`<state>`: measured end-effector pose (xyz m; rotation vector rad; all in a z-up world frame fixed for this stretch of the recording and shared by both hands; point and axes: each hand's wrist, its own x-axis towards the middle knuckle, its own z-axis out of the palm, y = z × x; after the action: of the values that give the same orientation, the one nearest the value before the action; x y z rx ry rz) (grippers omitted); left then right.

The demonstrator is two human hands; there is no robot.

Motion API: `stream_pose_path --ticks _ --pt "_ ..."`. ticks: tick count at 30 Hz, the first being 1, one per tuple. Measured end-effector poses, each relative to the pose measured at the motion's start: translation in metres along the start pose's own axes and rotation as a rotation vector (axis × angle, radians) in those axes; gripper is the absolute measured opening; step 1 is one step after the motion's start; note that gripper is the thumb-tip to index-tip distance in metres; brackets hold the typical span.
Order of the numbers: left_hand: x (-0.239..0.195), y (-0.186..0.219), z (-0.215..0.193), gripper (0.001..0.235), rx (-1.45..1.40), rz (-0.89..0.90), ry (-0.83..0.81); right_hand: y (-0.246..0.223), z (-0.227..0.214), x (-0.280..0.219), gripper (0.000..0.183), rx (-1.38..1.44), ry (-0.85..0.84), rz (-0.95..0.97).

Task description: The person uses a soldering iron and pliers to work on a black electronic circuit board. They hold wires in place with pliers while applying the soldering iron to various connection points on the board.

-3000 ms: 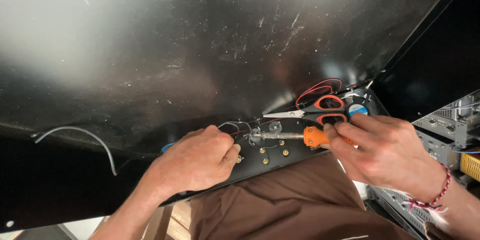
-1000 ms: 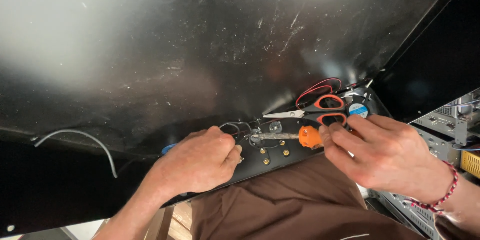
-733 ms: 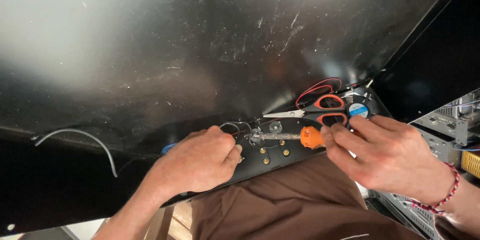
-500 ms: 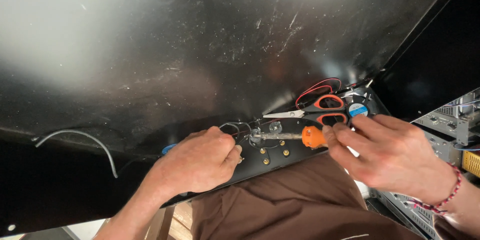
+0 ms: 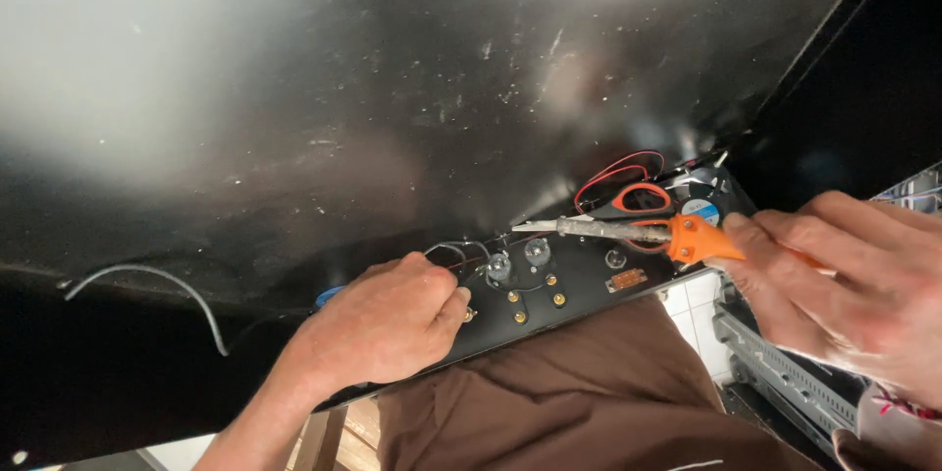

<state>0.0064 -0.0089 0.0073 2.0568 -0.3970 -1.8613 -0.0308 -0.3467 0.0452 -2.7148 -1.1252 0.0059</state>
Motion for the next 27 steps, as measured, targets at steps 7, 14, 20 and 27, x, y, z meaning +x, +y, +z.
stream_pose_path --ticks 7,14,20,27 --pt "0.006 0.006 0.001 0.054 0.013 -0.048 0.013 0.008 0.004 -0.008 0.023 0.059 0.053 0.045" --pt "0.009 0.009 0.001 0.053 0.023 -0.063 0.017 0.009 0.01 -0.005 0.022 0.066 0.077 0.028" --pt "0.009 0.01 0.001 0.052 0.018 -0.066 0.023 0.011 0.018 -0.007 0.02 0.072 0.149 0.041" --pt "0.011 0.003 0.008 0.052 0.029 -0.015 0.056 0.01 0.017 -0.008 0.021 0.037 0.12 0.058"
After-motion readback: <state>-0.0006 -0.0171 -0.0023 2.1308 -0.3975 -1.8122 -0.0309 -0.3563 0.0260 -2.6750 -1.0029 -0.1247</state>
